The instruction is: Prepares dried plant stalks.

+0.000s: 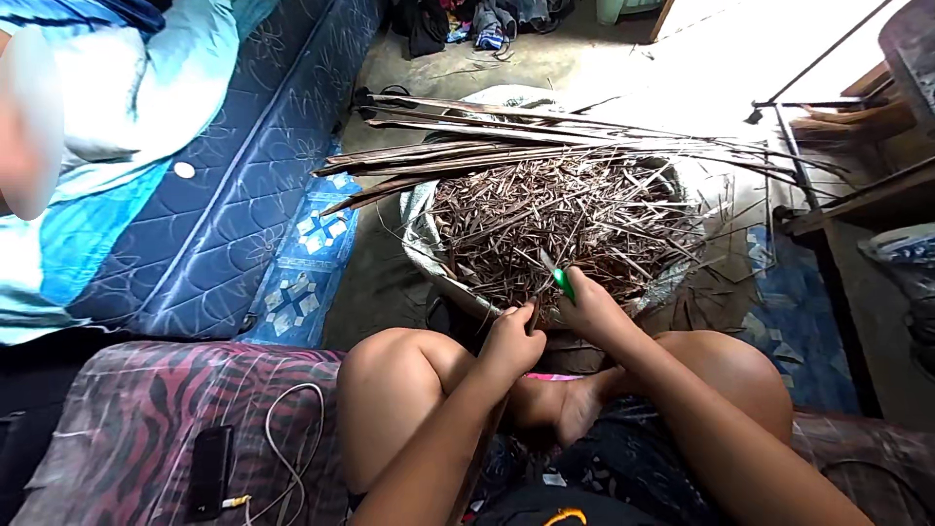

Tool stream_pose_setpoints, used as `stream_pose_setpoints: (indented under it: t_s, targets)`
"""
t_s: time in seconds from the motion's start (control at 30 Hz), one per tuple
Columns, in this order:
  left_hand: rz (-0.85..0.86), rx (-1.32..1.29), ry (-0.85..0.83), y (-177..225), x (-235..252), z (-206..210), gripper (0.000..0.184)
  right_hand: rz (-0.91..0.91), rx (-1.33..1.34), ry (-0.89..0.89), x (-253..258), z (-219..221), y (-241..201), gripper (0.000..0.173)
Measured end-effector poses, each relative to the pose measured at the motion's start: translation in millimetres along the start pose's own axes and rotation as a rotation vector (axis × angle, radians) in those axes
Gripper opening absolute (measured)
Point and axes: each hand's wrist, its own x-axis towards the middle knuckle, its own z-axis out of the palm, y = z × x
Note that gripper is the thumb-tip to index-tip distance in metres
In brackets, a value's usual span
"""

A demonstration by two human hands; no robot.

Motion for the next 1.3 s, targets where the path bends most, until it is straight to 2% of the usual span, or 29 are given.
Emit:
stream_pose_setpoints:
  t_s: [0.13, 0.23, 0.37, 0.43, 0.53, 0.63, 0.7, 0.77, 0.97, 1.1, 1.2, 1.3]
  targets:
    - [-0.004, -0.019, -0.153, -9, 3, 4, 0.049, -0.045, 0.129, -0.090, 17, 9, 14, 0.041]
    - [0.000, -0.039, -0.195, -7, 2, 11, 0.052, 0.007, 0.250, -0.107, 29, 14, 19, 0.035]
    - [-0.032, -0.020, -0.205, -1, 0, 11, 0.065, -0.083, 0.384, 0.017, 35, 13, 26, 0.034]
    - [-0.018, -0.087, -0.141, -4, 1, 9, 0.060, -0.160, 0.422, 0.070, 34, 14, 30, 0.043]
    - [-0.016, -0.134, 0.015, -9, 3, -1, 0.050, -0.170, 0.291, 0.118, 25, 11, 24, 0.053]
    - [-0.069, 0.007, 0.161, -8, 1, -11, 0.050, -0.194, 0.094, 0.035, 8, 10, 10, 0.047]
    - [-0.124, 0.111, 0.188, -8, 3, -12, 0.051, -0.225, -0.014, -0.080, -6, 15, 0, 0.040]
    - [-0.163, 0.176, 0.196, -6, 3, -11, 0.051, -0.212, -0.136, -0.139, -15, 25, -9, 0.043]
    - [-0.220, 0.217, 0.152, 1, 2, -9, 0.050, -0.025, -0.394, -0.151, -41, 45, -38, 0.048]
    - [-0.162, 0.256, 0.171, 1, 2, -4, 0.045, 0.034, -0.391, -0.016, -24, 48, -29, 0.049]
    - [-0.142, 0.249, 0.167, -1, 4, -4, 0.051, 0.020, -0.283, -0.067, -10, 26, -25, 0.046]
    - [-0.170, 0.193, 0.159, -1, 4, -10, 0.051, -0.052, -0.233, -0.084, -30, 17, -32, 0.040]
